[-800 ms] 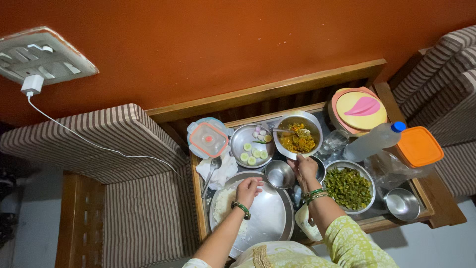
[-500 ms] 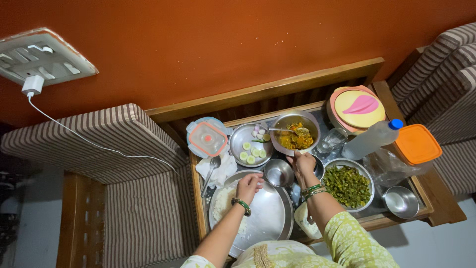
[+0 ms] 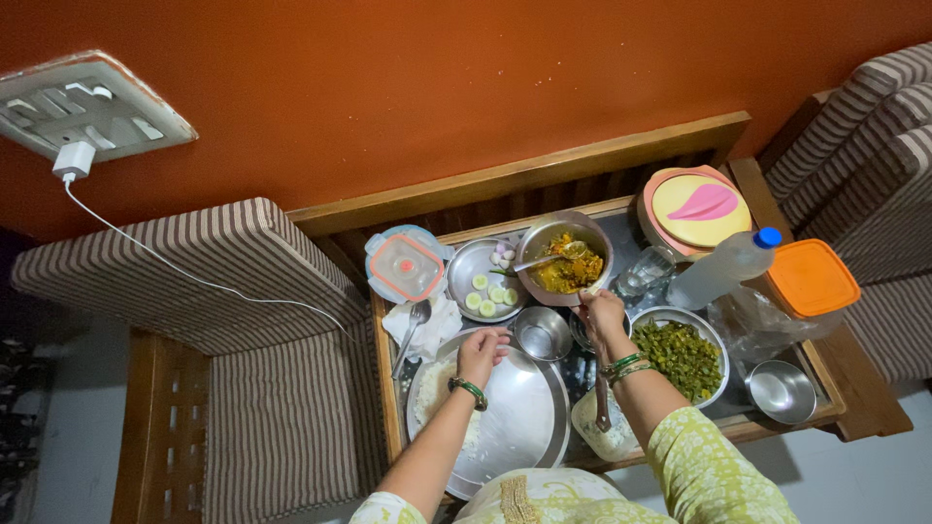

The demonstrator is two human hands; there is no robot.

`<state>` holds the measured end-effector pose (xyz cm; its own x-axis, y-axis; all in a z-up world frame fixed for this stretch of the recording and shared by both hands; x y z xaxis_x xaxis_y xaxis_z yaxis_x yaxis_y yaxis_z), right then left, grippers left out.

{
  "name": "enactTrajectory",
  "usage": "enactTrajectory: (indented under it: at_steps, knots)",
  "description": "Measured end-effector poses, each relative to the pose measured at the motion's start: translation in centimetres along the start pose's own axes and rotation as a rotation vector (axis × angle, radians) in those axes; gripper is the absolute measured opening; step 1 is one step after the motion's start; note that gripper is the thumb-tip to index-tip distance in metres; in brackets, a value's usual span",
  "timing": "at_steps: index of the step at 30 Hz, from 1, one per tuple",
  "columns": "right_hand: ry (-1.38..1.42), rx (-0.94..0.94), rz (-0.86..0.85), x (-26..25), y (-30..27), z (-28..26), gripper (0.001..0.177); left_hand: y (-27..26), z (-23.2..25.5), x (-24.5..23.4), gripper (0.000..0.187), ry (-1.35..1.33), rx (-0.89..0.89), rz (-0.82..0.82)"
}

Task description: The person organizes various food items onto a tray, transferring cooked vegetables and grains from containers into bowls and arranging sides like sliced cucumbers and onions.

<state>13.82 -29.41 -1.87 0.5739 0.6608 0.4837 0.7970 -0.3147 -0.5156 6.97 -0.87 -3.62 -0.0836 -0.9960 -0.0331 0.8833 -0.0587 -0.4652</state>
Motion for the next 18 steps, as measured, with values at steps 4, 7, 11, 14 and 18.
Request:
enactTrajectory:
  at_steps: [4,7,11,14,18]
  knots:
    - [-0.028,0.021,-0.03,-0.4,-0.7,-0.9,0.011,1.0,-0.2,-0.3,0.026,0.008,0.02,0.008]
    - [-0.101,0.068,-0.009,-1.0,-1.3,-2.0,0.011,2.2,-0.2,-0.3,0.024,-0.069,0.036,0.042]
    - [-0.143,0.121,-0.125,-1.5,-1.9,-3.7,0.01,3.9,1.1,-0.3,0.031,-0.115,0.117,0.036]
    - [-0.182,0.172,-0.207,-1.7,-2.3,-5.3,0.011,4.4,2.3,-0.2,0.043,-0.131,0.123,-0.039]
    - [-0.304,0.263,-0.347,-2.3,-3.2,-7.7,0.011,3.6,5.4,0.3,0.054,-0.12,0.049,-0.118]
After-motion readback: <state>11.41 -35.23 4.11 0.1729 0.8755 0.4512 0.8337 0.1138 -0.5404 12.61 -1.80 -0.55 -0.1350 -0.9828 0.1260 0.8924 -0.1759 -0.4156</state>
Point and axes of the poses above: each hand's wrist, its own y-axis towards the middle knuckle, its own x-axis out of the palm, z = x × y, the point moved 6 cm from there along y, towards the middle knuckle, and after that the axes turned 15 degrees about y, right-handed, at the moved point
